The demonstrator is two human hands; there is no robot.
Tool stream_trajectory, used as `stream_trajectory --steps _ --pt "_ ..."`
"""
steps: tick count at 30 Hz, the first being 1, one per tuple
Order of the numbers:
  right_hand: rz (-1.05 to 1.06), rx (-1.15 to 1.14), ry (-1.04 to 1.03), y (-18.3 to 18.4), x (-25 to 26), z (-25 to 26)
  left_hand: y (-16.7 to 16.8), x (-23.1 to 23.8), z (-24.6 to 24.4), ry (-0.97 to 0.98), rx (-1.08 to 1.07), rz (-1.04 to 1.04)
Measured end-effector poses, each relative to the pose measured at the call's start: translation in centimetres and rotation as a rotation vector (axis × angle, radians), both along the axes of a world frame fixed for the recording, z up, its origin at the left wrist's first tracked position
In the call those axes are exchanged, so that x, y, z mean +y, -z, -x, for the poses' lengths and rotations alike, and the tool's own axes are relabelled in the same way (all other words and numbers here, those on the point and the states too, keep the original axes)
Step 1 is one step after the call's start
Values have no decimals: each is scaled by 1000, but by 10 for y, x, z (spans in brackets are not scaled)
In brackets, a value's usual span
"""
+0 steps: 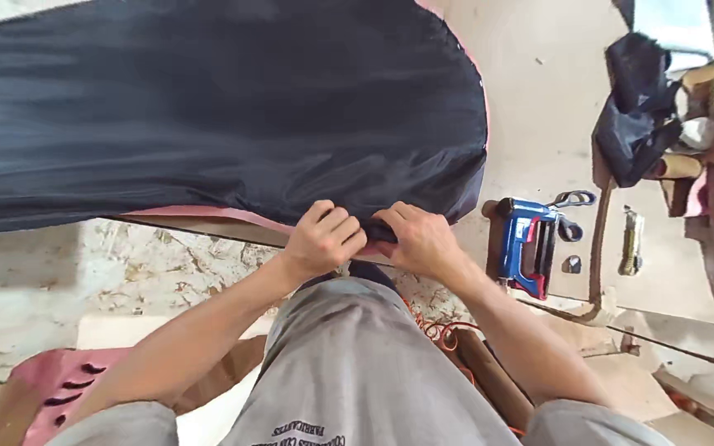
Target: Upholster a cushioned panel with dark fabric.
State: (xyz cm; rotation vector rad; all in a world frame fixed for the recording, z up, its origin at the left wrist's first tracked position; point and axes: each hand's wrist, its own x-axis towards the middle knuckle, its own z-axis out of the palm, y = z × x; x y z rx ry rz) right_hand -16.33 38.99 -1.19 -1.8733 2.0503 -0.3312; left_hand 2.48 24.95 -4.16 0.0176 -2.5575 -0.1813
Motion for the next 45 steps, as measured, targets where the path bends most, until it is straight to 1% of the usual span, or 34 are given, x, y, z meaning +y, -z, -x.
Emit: stream_trajectory --steps 1,3,4,5,8,10,11,14,18,19,20,23,24,25,26,28,29,31,32,34,36,38,39,41,43,44,45 --pt "131 60 39 11 7 -11 7 1 -4 39 55 45" --pt "354 141 84 36 17 -31 23 4 -17 96 72 54" --pt "419 158 88 47 21 -39 29 5 -25 109 43 28" --pt "436 159 84 52 25 -45 31 5 -35 109 10 -13" --pt "386 108 84 44 37 -54 22 -6 -67 2 23 -189" --pt "444 29 129 31 44 -53 9 -25 -80 -30 5 -276" --pt "467 -1 160 24 44 -51 4 -36 -81 -13 -32 -294" --pt "400 -63 199 13 37 -45 -3 -54 -72 104 -164 -244" --pt "198 -52 146 16 11 -44 -3 -51 -39 185 -337 -132" --pt "177 -32 134 20 5 -44 0 -50 -30 195 -329 -107" --pt "213 0 133 24 2 -45 4 -47 -23 200 -281 -72" --pt "499 163 159 34 -2 -53 16 -39 -11 213 28 46" --pt "542 195 151 38 0 -56 22 -35 -12 220 86 62" --pt "530 206 131 42 4 -60 28 -30 -17 221 95 54" --pt "477 202 104 44 7 -62 32 -26 -25 203 63 23" --pt "311 129 63 36 16 -62 32 -21 -51 112 -28 -90" --pt "264 71 62 29 21 -61 30 -22 -66 51 -38 -162" --pt "303 -31 109 17 28 -60 22 -27 -86 -54 -7 -272" --pt "319 -49 130 11 29 -58 15 -30 -87 -79 2 -296" --pt "267 -51 103 1 27 -51 1 -32 -81 -46 -41 -275" --pt "129 -30 28 -7 24 -35 -8 -31 -66 56 -157 -194" --pt "13 -26 -40 -7 21 -18 -7 -28 -50 128 -265 -134" --pt "4 -26 -62 -4 18 -13 -4 -28 -43 147 -298 -116" --pt "8 -18 -83 2 13 -9 2 -29 -34 161 -327 -98" --pt "33 -7 -88 10 9 -10 6 -30 -30 155 -303 -66" --pt "95 9 -77 15 10 -13 7 -29 -29 152 -263 -39" --pt "200 34 -49 20 11 -17 8 -29 -29 150 -201 -9"
